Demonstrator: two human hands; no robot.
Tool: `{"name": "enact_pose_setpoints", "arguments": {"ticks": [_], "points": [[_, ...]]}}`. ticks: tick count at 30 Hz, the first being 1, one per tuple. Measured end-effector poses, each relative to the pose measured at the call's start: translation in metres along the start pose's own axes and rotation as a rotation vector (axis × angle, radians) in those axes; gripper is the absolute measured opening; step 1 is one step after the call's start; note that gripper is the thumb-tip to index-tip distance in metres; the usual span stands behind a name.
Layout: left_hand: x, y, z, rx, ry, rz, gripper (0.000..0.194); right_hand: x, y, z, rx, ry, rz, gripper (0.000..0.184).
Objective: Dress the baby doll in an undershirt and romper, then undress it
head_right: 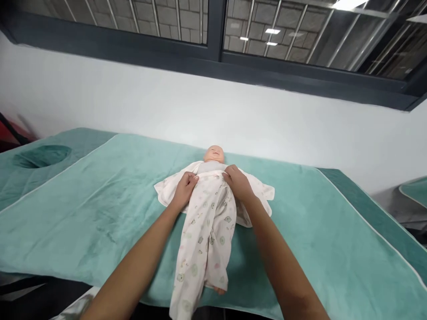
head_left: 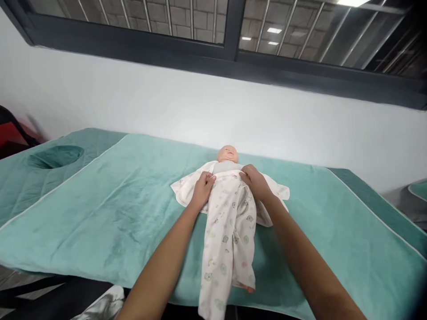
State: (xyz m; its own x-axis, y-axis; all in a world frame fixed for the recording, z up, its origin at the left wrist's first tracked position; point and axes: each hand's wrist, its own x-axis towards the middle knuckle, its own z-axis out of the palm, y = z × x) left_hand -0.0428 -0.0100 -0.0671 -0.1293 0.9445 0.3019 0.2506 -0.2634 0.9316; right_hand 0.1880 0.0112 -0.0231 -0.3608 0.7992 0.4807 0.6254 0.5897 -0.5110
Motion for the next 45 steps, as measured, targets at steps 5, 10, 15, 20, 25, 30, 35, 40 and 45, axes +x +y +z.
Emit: {"name": "enact_pose_setpoints", "arguments": {"ticks": [5, 10, 15, 20, 25, 30, 35, 40, 45], "points": [[-0.003, -0.007, -0.01, -0.226, -0.173, -0.159, 0.03, -0.01, 0.015, 0.02, 0.374, 0.198, 0.196, 0.025], [-0.005, 0.003, -0.032, -0.167, -0.361, -0.185, 0.03, -0.022, 0.017, 0.008, 0.53, 0.127, 0.214, 0.027], [-0.014, 0.009, -0.046, -0.199, -0.515, -0.277, 0.011, -0.032, 0.032, -0.014, 0.632, -0.204, 0.415, 0.028], [-0.019, 0.006, -0.049, -0.166, -0.645, -0.285, 0.032, -0.039, 0.033, -0.032, 0.781, -0.509, 0.451, 0.027], [-0.02, 0.008, -0.043, -0.137, -0.56, -0.229, 0.024, -0.039, 0.026, -0.033, 0.871, -0.511, 0.414, 0.027], [-0.023, 0.011, -0.038, -0.174, -0.44, -0.218, 0.019, -0.039, 0.024, -0.019, 0.911, -0.322, 0.457, 0.026], [-0.026, 0.01, -0.034, -0.148, -0.34, -0.208, 0.019, -0.039, 0.021, -0.011, 0.957, -0.274, 0.474, 0.028], [-0.028, 0.004, -0.029, -0.038, -0.291, -0.122, 0.016, -0.037, 0.015, -0.011, 1.019, -0.223, 0.441, 0.031], [-0.028, -0.002, -0.027, 0.048, -0.26, -0.085, 0.015, -0.036, 0.017, -0.006, 1.01, -0.207, 0.376, 0.028]]}}
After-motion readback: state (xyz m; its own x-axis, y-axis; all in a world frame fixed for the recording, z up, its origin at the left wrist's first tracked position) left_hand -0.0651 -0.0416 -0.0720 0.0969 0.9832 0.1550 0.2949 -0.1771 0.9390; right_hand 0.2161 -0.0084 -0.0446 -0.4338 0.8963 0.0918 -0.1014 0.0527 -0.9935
